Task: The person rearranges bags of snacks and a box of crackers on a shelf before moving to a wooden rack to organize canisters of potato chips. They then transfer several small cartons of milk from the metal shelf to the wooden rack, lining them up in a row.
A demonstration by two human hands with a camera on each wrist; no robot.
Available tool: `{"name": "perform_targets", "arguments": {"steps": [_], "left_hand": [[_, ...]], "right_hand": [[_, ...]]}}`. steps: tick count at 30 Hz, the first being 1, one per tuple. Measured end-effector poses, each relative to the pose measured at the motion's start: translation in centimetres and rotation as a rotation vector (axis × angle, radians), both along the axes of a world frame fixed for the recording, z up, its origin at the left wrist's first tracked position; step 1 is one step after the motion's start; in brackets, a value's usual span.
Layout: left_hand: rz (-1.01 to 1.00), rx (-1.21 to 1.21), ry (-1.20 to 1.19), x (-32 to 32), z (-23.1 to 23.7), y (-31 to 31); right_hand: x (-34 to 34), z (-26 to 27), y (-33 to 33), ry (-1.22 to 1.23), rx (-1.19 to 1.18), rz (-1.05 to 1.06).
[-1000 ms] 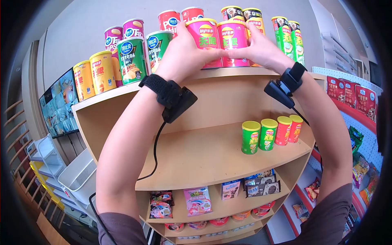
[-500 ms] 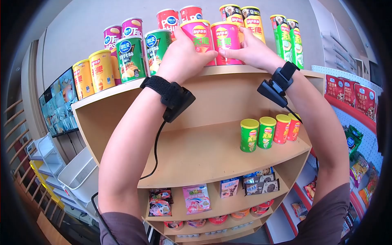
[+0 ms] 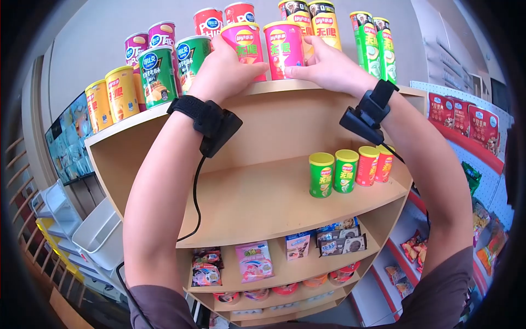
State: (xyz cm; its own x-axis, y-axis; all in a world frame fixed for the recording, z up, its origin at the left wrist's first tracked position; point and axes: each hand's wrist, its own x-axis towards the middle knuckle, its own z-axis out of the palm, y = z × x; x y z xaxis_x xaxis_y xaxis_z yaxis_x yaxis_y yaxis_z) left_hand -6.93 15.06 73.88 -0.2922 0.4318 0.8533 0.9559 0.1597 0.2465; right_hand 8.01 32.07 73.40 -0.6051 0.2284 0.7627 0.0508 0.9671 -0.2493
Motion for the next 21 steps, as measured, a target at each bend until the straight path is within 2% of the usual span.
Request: {"name": "perform_targets", "arguments": {"steps": [4, 8, 10, 11, 12, 14, 15, 16, 18, 20, 21], "left_hand": [[0.035, 0.032, 0.027, -1.0, -0.1, 0.3], [-0.018, 0.073, 0.069, -2.1, -0.3, 0.4], [-0.092, 0.103, 0.027, -1.9, -0.5, 0.3], [-0.042, 0.145, 0.08, -1.7, -0.3, 0.4], [0.086, 0.199, 0.117, -1.5, -0.8, 0.5], [-0.178, 0.339, 0.265, -0.9, -2.2, 0.5], [-0.144, 0.509, 0.462, -0.2, -3.3, 0.7], [-0.113, 0.646, 0.745, -0.1, -3.9, 0.7], [-0.139, 0.64, 0.93, 2.2, -6.3, 0.2], [-0.359, 0.304, 0.86, 3.5, -8.6, 0.9], [-0.438, 0.077, 0.679, 3.9, -9.7, 1.9]], "right_hand": [[-0.2, -0.1, 0.5, 0.043, 0.025, 0.026], [0.6, -0.9, 1.0, 0.032, 0.022, 0.056], [0.6, -1.3, 1.5, 0.201, 0.114, 0.096], [0.7, -2.1, 1.4, 0.331, 0.121, 0.169], [1.8, -2.7, 1.6, 0.392, 0.31, 0.197], [4.3, -4.1, 2.2, 0.514, 0.688, 0.244], [5.0, -5.3, 2.1, 0.495, 0.696, 0.359], [6.2, -6.6, 2.2, 0.342, 0.734, 0.356], [7.7, -8.5, 3.0, -0.107, 0.748, 0.243], [7.1, -11.0, 5.7, -0.416, 0.633, 0.155], [6.8, -12.1, 7.3, -0.463, 0.642, 0.094]]}}
